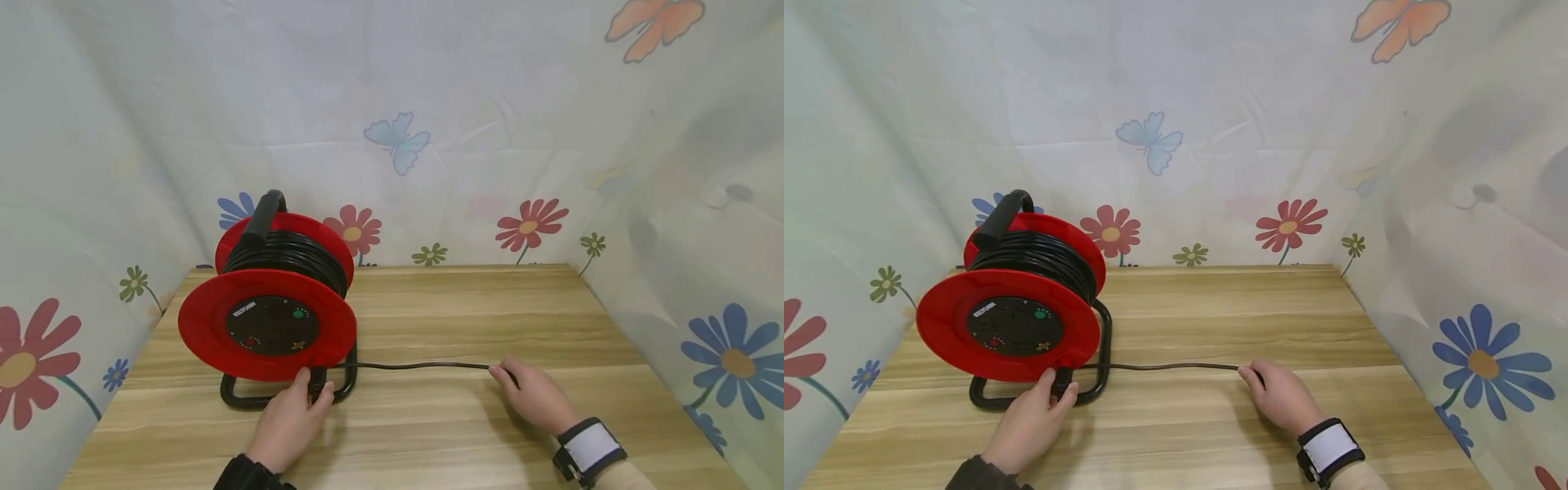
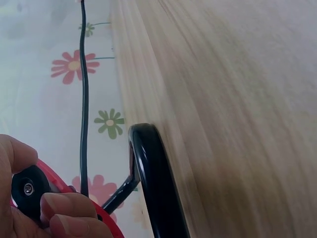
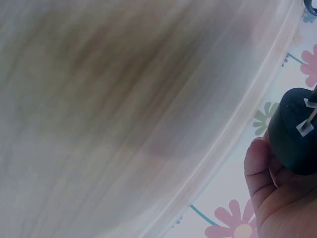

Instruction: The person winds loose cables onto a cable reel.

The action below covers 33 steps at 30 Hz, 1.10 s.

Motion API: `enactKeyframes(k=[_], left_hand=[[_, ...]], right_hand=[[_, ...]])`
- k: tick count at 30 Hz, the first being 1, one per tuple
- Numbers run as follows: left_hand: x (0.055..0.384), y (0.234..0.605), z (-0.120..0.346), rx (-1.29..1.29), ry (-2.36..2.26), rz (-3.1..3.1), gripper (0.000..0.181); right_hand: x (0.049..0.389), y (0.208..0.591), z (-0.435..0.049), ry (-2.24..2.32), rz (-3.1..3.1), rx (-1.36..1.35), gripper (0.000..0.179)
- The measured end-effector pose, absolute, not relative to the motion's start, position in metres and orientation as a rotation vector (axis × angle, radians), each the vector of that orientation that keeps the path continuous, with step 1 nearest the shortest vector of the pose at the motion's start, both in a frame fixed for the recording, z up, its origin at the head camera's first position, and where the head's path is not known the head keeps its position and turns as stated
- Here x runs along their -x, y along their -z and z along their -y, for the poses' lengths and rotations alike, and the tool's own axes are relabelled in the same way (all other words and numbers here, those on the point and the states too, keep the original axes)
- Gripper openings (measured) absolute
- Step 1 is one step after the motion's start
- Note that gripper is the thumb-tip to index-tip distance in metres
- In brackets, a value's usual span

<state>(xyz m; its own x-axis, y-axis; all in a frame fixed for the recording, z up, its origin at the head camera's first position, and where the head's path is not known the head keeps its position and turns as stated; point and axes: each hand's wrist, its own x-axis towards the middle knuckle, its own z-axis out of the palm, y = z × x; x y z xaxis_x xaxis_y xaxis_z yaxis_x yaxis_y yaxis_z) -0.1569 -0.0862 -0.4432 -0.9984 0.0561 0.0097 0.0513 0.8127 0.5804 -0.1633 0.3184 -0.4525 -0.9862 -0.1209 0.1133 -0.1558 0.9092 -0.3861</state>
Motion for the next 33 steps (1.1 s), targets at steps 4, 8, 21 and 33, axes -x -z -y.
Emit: enactKeyframes(k=[4, 8, 21, 33], left_hand=[[0.156, 0.446, 0.089, -0.080, -0.979, -2.980, 0.045], [0.157, 0.448, 0.091, -0.060, -1.007, -2.964, 0.039], [0.152, 0.453, 0.104, -0.023, -1.080, -2.909, 0.036], [0.150, 0.457, 0.119, 0.029, -1.107, -2.895, 0.030]], right_hand=[[0.163, 0.451, -0.316, -0.602, 2.990, -0.230, 0.048], [0.163, 0.449, -0.314, -0.602, 2.991, -0.247, 0.048], [0.164, 0.449, -0.308, -0.653, 2.994, -0.295, 0.041], [0.167, 0.452, -0.295, -0.656, 3.010, -0.308, 0.034]])
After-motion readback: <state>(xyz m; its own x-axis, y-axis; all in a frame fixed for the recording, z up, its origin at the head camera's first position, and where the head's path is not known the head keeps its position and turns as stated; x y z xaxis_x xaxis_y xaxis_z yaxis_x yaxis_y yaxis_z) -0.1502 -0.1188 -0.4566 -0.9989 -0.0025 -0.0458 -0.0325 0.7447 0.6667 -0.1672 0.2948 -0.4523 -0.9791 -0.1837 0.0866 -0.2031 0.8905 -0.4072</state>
